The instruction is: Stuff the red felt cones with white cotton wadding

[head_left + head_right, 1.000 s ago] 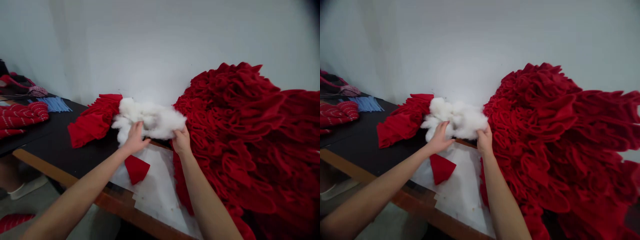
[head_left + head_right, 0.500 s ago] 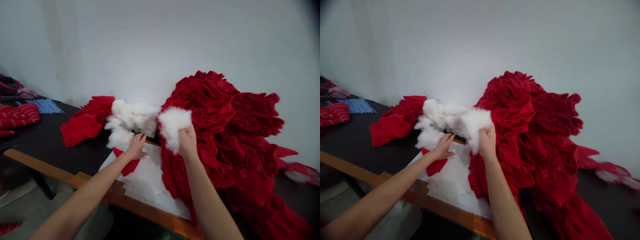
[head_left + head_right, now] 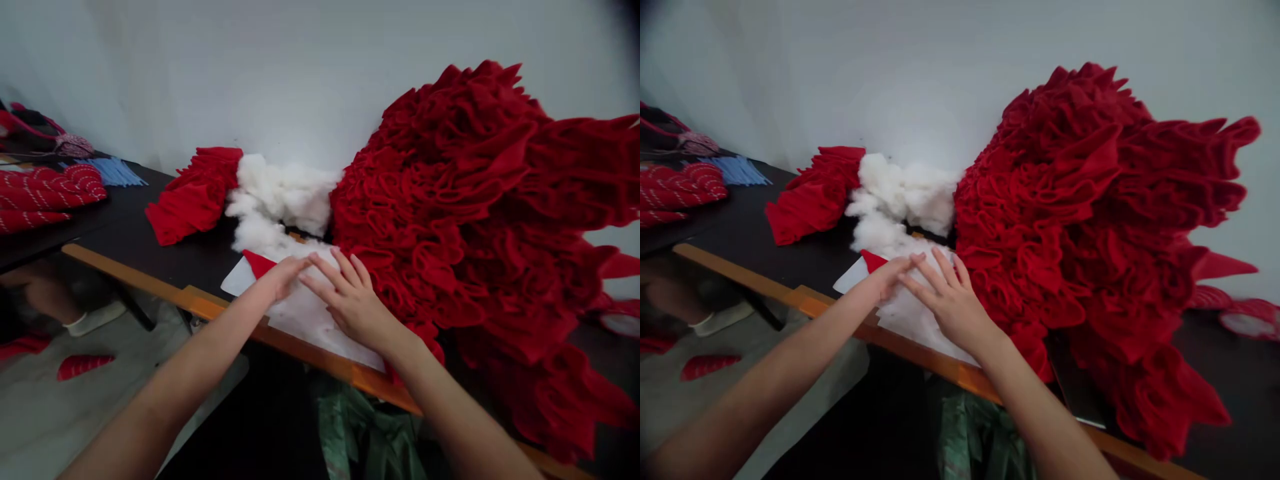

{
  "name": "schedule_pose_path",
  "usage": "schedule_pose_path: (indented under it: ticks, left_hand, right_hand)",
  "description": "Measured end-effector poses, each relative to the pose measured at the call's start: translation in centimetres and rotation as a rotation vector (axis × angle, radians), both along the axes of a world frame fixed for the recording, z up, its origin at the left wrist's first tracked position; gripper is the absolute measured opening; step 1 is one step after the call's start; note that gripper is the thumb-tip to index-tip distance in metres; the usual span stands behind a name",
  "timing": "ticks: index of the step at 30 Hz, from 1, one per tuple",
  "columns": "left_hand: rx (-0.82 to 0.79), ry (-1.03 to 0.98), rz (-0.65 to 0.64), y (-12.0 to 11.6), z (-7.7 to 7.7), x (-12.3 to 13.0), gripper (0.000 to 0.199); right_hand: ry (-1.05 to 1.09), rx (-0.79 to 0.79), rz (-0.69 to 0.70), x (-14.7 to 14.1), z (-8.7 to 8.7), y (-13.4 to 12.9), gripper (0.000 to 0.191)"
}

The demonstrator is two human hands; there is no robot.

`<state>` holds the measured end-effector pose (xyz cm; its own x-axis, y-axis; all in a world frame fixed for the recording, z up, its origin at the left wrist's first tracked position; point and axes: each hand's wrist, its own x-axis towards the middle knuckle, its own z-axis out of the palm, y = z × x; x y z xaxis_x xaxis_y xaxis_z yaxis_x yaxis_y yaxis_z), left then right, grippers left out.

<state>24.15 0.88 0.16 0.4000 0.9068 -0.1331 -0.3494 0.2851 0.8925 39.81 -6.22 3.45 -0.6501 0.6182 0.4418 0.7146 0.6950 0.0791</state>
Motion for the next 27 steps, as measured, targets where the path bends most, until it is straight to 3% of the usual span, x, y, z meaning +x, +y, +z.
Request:
schedule_pose_path:
  ticks: [2,5,7,9,12,14,16,19,21,23,25,27]
  left_hand:
    - [-0.082,0.019,-0.161,-0.3,0.4,-0.4,0.047]
    - [-0.218,-0.075,-0.309,-1.5,0.0,-0.5,0.066]
    - [-0.24,-0.171,-0.223,-2.9,-0.9,-0.3,0.064]
    - [-0.228,-0.255,-0.094,-4.6,-1.8,0.3,0.049]
    - [-0.277,-0.37,-0.018,-7.1,-2.6,1.6,0.032]
    - [-0.309,-0.383,0.004,-8.1,-2.7,2.1,0.036]
    - [-0.236,-0.321,-0.007,-8.5,-2.8,2.0,0.046]
    - [0.178,0.062,0.094,-7.9,-3.1,0.6,0.042]
    - [0.543,0.505,0.253,-6.7,-3.3,-0.6,0.036]
    - [0.804,0.961,0.353,-5.1,-3.6,-1.6,0.046]
    - [0.899,1.307,0.32,-3.3,-3.9,-2.4,0.045]
    - [0.915,1.476,0.251,-1.9,-4.2,-2.9,0.033]
  right_hand:
    - [-0.102,0.005,0.077,0.3,-0.1,0.0,0.063]
    - [0.029,-0.005,0.102,1.0,-0.7,0.7,0.046]
    - [0.219,-0.069,0.052,1.1,-1.1,0.7,0.039]
    - [0.432,-0.147,-0.032,0.6,-1.6,0.3,0.033]
    - [0.655,-0.245,-0.108,-1.0,-2.9,-0.8,0.031]
    - [0.715,-0.332,-0.101,-1.8,-4.3,-1.5,0.032]
    - [0.785,-0.418,-0.105,-1.9,-5.9,-1.8,0.03]
    - [1.012,-0.478,-0.178,-0.9,-7.7,-1.3,0.027]
    - [1.147,-0.551,-0.215,0.1,-8.2,-0.6,0.027]
    - [1.22,-0.667,-0.222,0.8,-8.2,0.1,0.026]
    - [1.269,-0.794,-0.222,1.0,-7.7,0.7,0.025]
    - [1.293,-0.898,-0.207,0.7,-7.2,1.1,0.026]
